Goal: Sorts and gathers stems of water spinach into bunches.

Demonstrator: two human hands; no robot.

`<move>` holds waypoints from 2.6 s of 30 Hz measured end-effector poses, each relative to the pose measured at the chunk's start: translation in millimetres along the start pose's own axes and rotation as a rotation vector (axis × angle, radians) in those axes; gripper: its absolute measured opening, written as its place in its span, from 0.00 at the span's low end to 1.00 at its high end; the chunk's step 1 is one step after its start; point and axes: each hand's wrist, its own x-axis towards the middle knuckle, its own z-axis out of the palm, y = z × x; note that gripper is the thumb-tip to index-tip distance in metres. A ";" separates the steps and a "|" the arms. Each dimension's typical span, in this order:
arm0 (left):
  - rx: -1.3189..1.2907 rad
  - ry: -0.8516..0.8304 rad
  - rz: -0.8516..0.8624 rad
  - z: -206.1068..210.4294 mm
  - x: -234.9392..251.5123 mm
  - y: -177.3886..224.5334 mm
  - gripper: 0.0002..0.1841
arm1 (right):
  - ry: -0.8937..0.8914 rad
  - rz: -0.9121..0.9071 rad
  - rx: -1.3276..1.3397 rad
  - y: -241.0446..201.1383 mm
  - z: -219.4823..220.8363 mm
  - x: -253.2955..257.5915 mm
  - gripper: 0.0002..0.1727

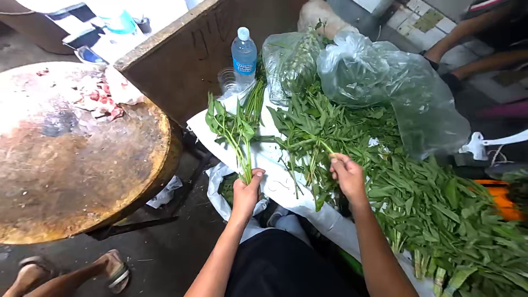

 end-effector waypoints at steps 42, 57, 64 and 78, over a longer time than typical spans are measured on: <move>0.012 -0.154 -0.107 28.4 7.6 11.0 0.11 | 0.180 -0.342 0.077 -91.9 -187.2 -40.7 0.17; -0.135 -0.031 -0.241 40.4 4.6 -16.9 0.12 | -0.303 0.148 0.629 61.2 50.8 -64.3 0.44; -0.031 -0.043 -0.265 37.2 13.5 -20.9 0.12 | -0.247 0.502 0.965 62.4 60.9 -59.7 0.26; -0.009 -0.314 -0.388 72.2 22.1 -19.5 0.04 | -0.437 0.393 0.828 19.0 51.5 -72.9 0.20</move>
